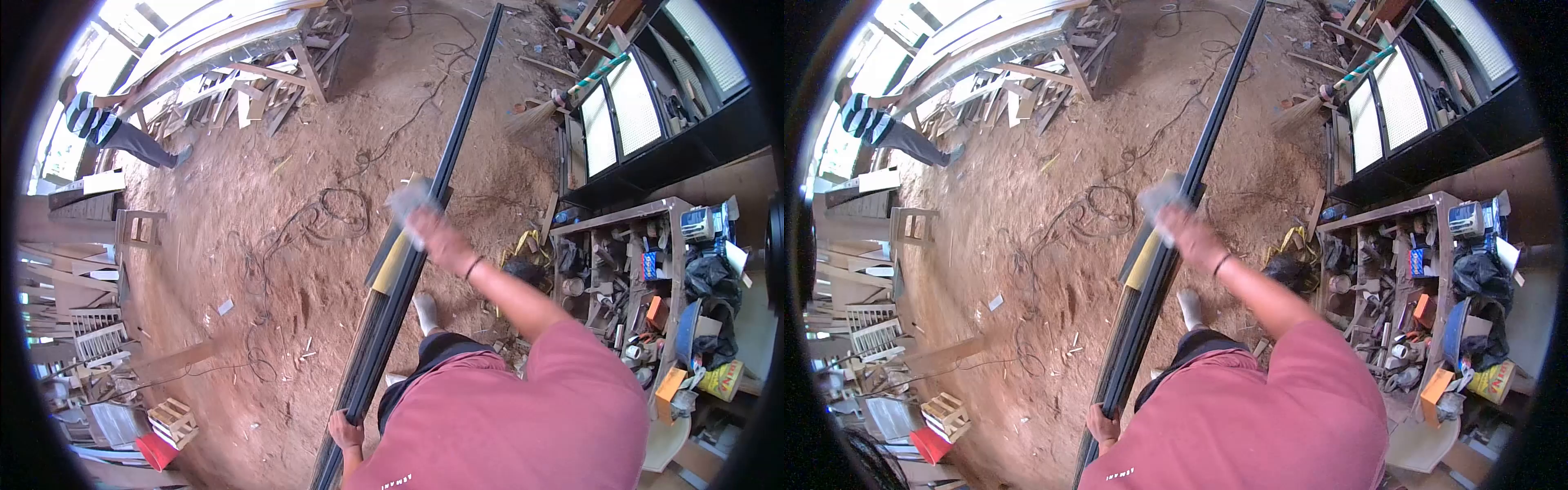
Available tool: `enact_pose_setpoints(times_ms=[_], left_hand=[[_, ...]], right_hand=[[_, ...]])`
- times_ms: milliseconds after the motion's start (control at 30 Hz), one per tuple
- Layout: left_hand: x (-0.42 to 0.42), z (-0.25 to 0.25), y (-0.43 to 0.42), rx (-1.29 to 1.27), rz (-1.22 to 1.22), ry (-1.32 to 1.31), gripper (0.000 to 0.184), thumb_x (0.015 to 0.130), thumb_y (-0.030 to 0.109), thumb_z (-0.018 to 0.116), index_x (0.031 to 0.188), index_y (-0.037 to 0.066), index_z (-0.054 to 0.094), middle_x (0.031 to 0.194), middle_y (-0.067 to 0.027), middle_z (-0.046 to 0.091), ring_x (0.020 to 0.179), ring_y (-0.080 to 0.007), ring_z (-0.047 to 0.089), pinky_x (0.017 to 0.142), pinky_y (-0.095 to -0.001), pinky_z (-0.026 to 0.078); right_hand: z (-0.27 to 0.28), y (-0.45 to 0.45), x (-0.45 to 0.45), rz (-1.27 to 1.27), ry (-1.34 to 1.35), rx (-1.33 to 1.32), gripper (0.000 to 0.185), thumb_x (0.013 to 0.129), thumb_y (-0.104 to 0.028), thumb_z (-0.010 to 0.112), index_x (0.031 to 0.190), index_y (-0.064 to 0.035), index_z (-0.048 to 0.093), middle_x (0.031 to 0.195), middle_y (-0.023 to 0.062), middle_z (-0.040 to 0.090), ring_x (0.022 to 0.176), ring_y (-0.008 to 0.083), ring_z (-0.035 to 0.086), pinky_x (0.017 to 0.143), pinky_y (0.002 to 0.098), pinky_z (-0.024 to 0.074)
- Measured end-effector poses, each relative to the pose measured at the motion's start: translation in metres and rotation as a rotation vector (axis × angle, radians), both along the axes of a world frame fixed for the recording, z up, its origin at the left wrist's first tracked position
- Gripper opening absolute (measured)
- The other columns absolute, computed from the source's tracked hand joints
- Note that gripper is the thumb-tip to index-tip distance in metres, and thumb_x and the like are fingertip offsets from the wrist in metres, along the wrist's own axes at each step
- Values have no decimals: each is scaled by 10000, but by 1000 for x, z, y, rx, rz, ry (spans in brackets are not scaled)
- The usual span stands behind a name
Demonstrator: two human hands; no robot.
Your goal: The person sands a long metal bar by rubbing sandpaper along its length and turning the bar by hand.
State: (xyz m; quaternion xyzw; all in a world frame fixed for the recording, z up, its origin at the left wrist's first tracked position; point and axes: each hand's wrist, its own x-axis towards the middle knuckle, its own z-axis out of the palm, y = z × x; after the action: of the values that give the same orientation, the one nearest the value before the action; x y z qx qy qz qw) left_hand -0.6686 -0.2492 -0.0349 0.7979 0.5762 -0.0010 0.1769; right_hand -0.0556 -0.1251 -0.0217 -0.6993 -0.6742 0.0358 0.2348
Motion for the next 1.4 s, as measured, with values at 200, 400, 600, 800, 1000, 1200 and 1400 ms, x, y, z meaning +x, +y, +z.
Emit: enact_pose_setpoints(times_ms=[200,400,600,800,1000,1200,1400], left_hand=[[1,-2,1,-59,4,21,506,800,289,853,1196,71,626,1116,-167,646,1117,-404,609,1011,-509,464],[44,29,18,-13,-234,17,842,916,393,793,1571,18,419,1575,-209,493,1466,-401,460,1224,-559,335],[172,28,78,51,-611,20,904,1037,504,652,1689,-7,289,1751,-185,332,1648,-362,262,1338,-569,179],[321,33,147,34,-770,-132,905,1042,507,637,1697,-5,279,1769,-184,298,1656,-372,238,1333,-587,161],[447,33,194,162,-938,-188,900,1034,447,634,1705,-10,246,1782,-186,258,1663,-379,214,1340,-563,172],[485,32,208,223,-877,-281,979,1009,475,676,1680,-83,232,1752,-267,273,1639,-425,252,1332,-546,212],[437,32,189,197,-867,-277,965,995,447,686,1687,-59,242,1757,-250,274,1638,-414,260,1330,-555,213]], right_hand=[[-6,-54,-88,383,-31,-179,750,991,-17,462,1712,-100,271,1765,126,333,1627,317,329,1350,417,261],[-18,32,153,-163,-187,-29,790,1011,7,405,1750,-212,233,1823,60,181,1668,296,228,1366,455,213],[0,36,222,-452,54,117,765,965,49,425,1703,-137,348,1776,136,315,1630,336,318,1339,428,293],[-56,-86,146,-683,630,85,839,909,89,476,1707,-110,313,1683,238,445,1556,378,440,1244,419,407],[-102,-202,64,-827,589,-98,798,909,29,536,1672,-159,393,1445,310,624,1228,506,652,1004,516,541],[-58,-187,37,-791,769,-171,833,870,103,460,1678,-72,356,1673,249,448,1568,385,413,1276,398,362],[10,-99,26,-392,419,30,805,869,80,470,1663,-13,373,1658,246,457,1594,409,362,1327,466,292]])
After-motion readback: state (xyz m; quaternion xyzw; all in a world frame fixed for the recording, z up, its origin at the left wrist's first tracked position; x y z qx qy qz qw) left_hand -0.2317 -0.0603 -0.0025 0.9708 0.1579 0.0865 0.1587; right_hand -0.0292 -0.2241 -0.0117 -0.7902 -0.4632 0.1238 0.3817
